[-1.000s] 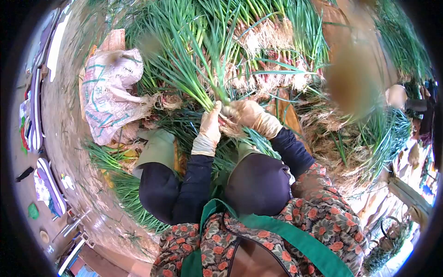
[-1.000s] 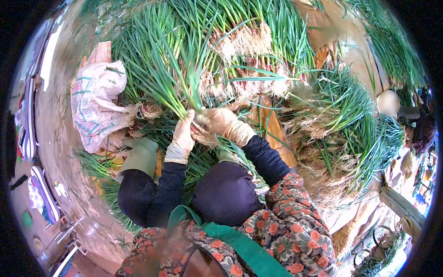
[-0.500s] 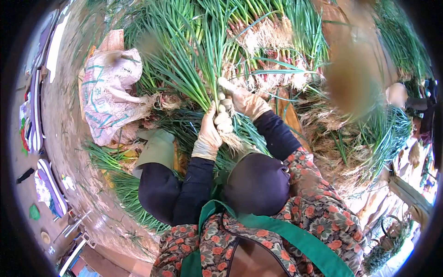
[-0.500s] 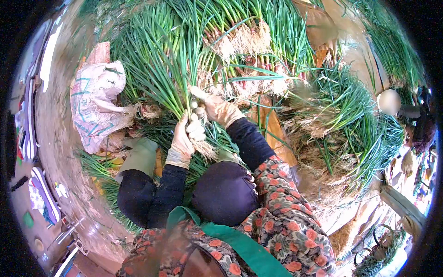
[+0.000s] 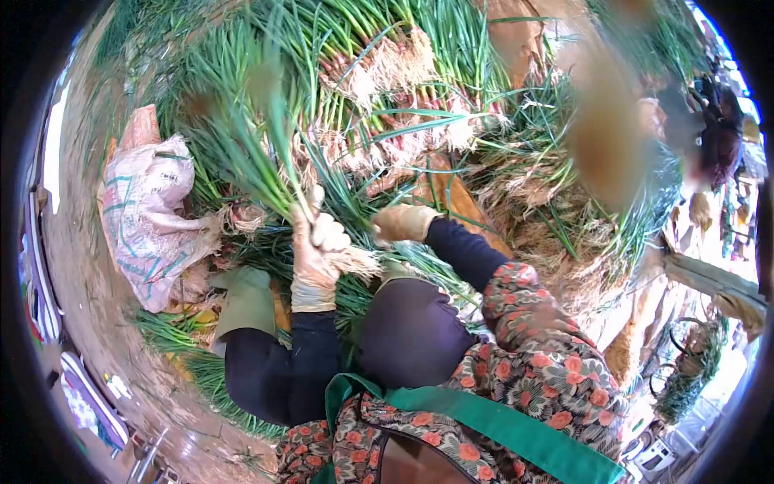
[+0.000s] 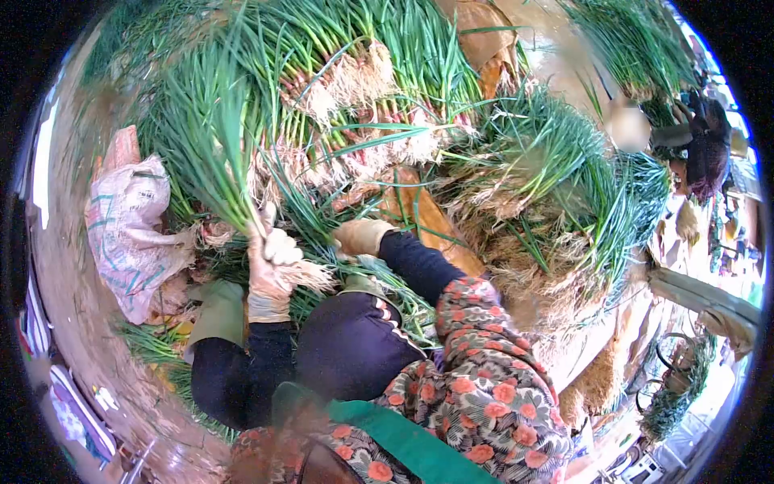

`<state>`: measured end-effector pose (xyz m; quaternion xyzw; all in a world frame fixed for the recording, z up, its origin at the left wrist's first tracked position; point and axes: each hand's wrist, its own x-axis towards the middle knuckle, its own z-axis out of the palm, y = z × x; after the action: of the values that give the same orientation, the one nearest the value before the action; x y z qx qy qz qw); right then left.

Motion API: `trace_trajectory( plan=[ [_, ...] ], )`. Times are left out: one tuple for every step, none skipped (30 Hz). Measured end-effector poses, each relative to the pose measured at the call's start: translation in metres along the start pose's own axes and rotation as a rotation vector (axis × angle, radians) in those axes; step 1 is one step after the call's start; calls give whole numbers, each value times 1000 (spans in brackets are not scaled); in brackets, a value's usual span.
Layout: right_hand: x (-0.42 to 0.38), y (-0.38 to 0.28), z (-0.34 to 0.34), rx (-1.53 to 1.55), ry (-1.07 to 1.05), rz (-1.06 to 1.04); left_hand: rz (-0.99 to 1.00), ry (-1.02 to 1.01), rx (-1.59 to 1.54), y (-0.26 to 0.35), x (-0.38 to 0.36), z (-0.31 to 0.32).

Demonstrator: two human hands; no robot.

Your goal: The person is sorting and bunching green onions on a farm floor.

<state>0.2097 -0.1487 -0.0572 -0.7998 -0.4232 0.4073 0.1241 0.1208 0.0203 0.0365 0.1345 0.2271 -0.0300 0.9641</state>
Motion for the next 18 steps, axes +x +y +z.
trace_trajectory(
  plan=[
    [-22, 2, -16, -23, -61, -19, 13, -59, -64, 5, 4, 3],
    [-32, 22, -27, 27, 105, 66, 20, -136, -108, 7, 8, -4],
    [-35, 52, -47, 79, 266, 150, 26, -205, -155, 7, 7, -11],
    [-36, 83, -69, 131, 426, 233, 26, -155, -127, 8, 6, -13],
    [-38, 110, -87, 180, 591, 311, 30, -206, -116, 8, 8, -16],
    [-42, 136, -98, 10, 771, 398, 99, -85, -48, 6, 7, -1],
    [-45, 152, -106, -166, 950, 481, 169, 34, 21, 4, 4, 14],
    [-44, 164, -106, -256, 836, 562, 145, -119, -43, 7, 9, -2],
    [-43, 173, -107, -345, 720, 638, 128, -78, -58, 10, 9, -3],
    [-40, 183, -108, -473, 571, 499, 103, -107, -121, 13, 8, 0],
    [-41, 195, -111, -389, 638, 537, 78, -129, -185, 18, 6, 4],
    [-48, 186, -128, -303, 696, 569, 61, -130, -229, 23, 4, 5],
    [-56, 174, -146, -214, 751, 598, 99, -133, -197, 25, 5, 2],
    [-73, 165, -158, 19, 1065, 437, 62, -128, -170, 30, 10, -8],
    [-69, 195, -160, 74, 1187, 253, 21, -124, -141, 32, 14, -18],
    [-81, 163, -174, 494, 1085, 238, 86, 13, 83, 27, 15, -13],
    [-93, 124, -189, 904, 956, 213, 95, 147, 228, 17, 13, 4],
    [-87, 117, -183, 1015, 845, 141, 53, 195, 249, 7, 16, 9]
  ],
)
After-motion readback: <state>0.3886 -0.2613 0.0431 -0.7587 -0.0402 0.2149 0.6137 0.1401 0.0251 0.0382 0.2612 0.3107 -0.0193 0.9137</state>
